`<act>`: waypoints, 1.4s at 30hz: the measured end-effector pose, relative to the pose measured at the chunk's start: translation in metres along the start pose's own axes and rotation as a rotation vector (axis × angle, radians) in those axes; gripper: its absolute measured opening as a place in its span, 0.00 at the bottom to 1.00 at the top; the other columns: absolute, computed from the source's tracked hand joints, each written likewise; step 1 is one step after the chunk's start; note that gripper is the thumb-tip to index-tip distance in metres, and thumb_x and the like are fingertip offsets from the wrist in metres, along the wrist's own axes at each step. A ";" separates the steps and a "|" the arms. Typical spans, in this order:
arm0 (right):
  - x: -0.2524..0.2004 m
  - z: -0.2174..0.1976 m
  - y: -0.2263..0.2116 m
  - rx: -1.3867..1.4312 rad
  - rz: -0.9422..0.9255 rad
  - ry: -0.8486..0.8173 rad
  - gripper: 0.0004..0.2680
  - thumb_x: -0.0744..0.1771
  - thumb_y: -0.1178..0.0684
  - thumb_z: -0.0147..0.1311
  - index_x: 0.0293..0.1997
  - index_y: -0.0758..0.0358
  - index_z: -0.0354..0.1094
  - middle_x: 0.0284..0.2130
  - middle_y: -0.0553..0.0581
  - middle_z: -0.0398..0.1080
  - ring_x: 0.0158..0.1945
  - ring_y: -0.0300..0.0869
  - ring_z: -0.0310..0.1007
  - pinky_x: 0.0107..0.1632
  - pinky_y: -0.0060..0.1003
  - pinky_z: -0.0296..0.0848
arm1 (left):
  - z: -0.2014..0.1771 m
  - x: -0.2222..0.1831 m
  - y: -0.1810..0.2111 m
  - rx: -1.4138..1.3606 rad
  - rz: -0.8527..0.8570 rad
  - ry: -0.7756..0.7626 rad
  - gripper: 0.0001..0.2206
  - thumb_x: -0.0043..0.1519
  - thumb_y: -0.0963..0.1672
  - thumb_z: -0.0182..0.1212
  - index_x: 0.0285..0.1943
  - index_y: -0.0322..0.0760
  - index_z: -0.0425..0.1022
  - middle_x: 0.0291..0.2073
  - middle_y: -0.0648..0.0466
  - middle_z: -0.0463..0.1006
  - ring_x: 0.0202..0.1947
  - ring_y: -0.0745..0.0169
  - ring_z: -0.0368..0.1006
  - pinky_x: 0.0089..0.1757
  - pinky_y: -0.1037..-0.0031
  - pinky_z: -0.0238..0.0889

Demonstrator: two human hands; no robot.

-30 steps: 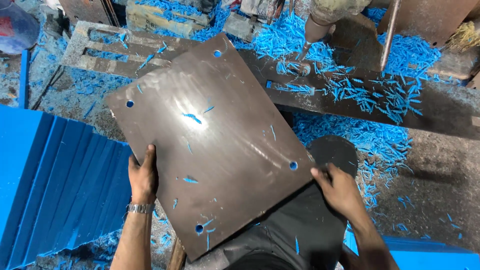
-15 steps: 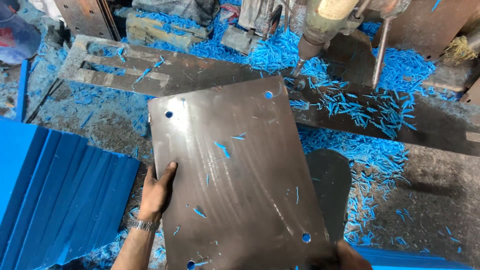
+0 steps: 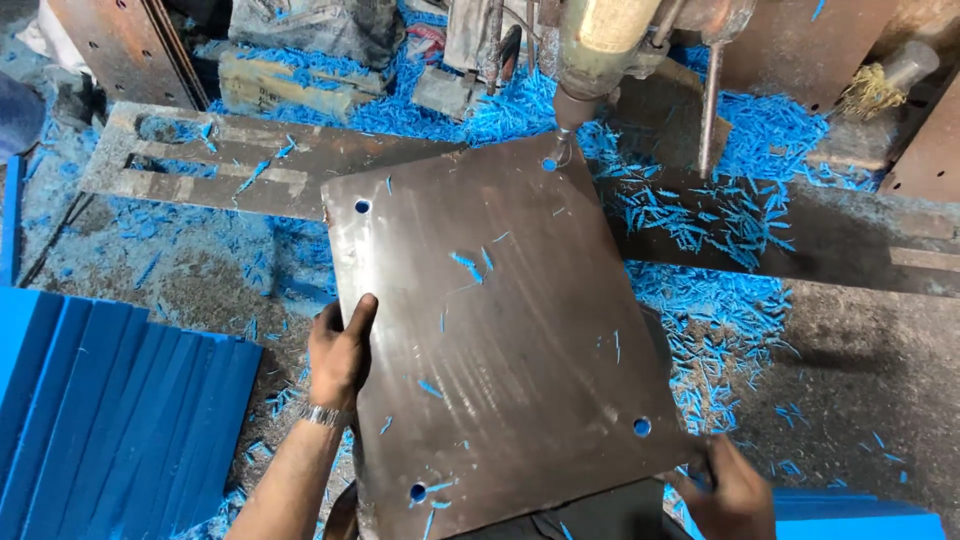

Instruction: Drilling holes in plastic sheets using a drill press and a metal template guide.

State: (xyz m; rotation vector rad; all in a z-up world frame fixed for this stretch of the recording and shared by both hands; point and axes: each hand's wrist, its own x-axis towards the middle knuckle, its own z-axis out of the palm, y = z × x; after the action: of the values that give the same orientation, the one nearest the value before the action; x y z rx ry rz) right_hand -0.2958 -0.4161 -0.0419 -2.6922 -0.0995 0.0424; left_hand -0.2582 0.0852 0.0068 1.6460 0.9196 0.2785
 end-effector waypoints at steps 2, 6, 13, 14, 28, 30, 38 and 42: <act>0.012 -0.013 -0.006 -0.014 0.086 -0.070 0.19 0.54 0.47 0.74 0.44 0.55 0.74 0.27 0.50 0.74 0.27 0.39 0.73 0.36 0.35 0.74 | 0.007 0.008 -0.008 0.049 0.033 0.031 0.29 0.58 0.52 0.65 0.56 0.20 0.74 0.45 0.39 0.80 0.41 0.53 0.76 0.43 0.68 0.70; 0.025 -0.017 0.006 -0.103 0.049 -0.145 0.18 0.54 0.36 0.72 0.35 0.53 0.72 0.22 0.46 0.69 0.25 0.37 0.69 0.34 0.34 0.71 | 0.013 0.016 -0.015 0.215 0.063 0.097 0.35 0.56 0.58 0.64 0.58 0.21 0.73 0.49 0.37 0.74 0.45 0.47 0.74 0.47 0.63 0.69; 0.027 -0.021 0.010 -0.143 -0.098 -0.118 0.18 0.55 0.34 0.70 0.36 0.54 0.74 0.19 0.46 0.67 0.22 0.37 0.70 0.31 0.34 0.72 | 0.025 0.014 0.027 0.498 0.475 0.266 0.36 0.55 0.54 0.66 0.69 0.31 0.62 0.56 0.36 0.58 0.57 0.33 0.54 0.57 0.41 0.43; 0.026 -0.023 0.009 -0.125 -0.115 -0.131 0.17 0.54 0.37 0.72 0.34 0.54 0.74 0.19 0.45 0.68 0.21 0.35 0.69 0.29 0.32 0.72 | 0.030 0.017 0.039 0.500 0.666 0.244 0.32 0.55 0.51 0.70 0.65 0.30 0.66 0.56 0.37 0.62 0.55 0.37 0.58 0.54 0.49 0.52; 0.020 -0.018 0.005 -0.187 -0.120 -0.118 0.19 0.54 0.35 0.72 0.37 0.52 0.70 0.26 0.46 0.72 0.25 0.37 0.74 0.33 0.35 0.73 | 0.196 0.128 0.093 0.827 1.125 -0.020 0.44 0.51 0.67 0.63 0.64 0.32 0.70 0.54 0.42 0.65 0.52 0.42 0.59 0.50 0.53 0.52; 0.019 -0.012 0.008 -0.135 -0.182 -0.024 0.20 0.52 0.43 0.75 0.40 0.57 0.73 0.30 0.49 0.76 0.27 0.38 0.77 0.34 0.36 0.76 | 0.202 0.131 0.093 0.880 1.091 -0.074 0.47 0.55 0.68 0.55 0.67 0.28 0.65 0.58 0.40 0.66 0.56 0.39 0.60 0.53 0.50 0.51; -0.003 0.016 0.036 0.032 0.039 -0.101 0.22 0.54 0.47 0.73 0.49 0.50 0.70 0.37 0.47 0.77 0.30 0.37 0.81 0.37 0.32 0.79 | 0.204 0.136 0.095 0.902 1.047 -0.150 0.47 0.54 0.70 0.54 0.61 0.27 0.66 0.56 0.40 0.65 0.55 0.38 0.61 0.53 0.43 0.52; -0.011 0.030 0.063 0.071 0.083 -0.089 0.22 0.54 0.49 0.73 0.51 0.47 0.71 0.38 0.46 0.76 0.28 0.38 0.77 0.35 0.32 0.76 | 0.205 0.132 0.090 0.878 1.036 -0.146 0.47 0.54 0.69 0.55 0.63 0.26 0.65 0.56 0.39 0.67 0.56 0.37 0.63 0.55 0.39 0.52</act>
State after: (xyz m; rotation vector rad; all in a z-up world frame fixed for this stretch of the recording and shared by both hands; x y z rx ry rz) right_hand -0.3040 -0.4606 -0.0957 -2.6225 -0.0132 0.1874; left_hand -0.0054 0.0267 -0.0106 2.8342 -0.0658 0.4723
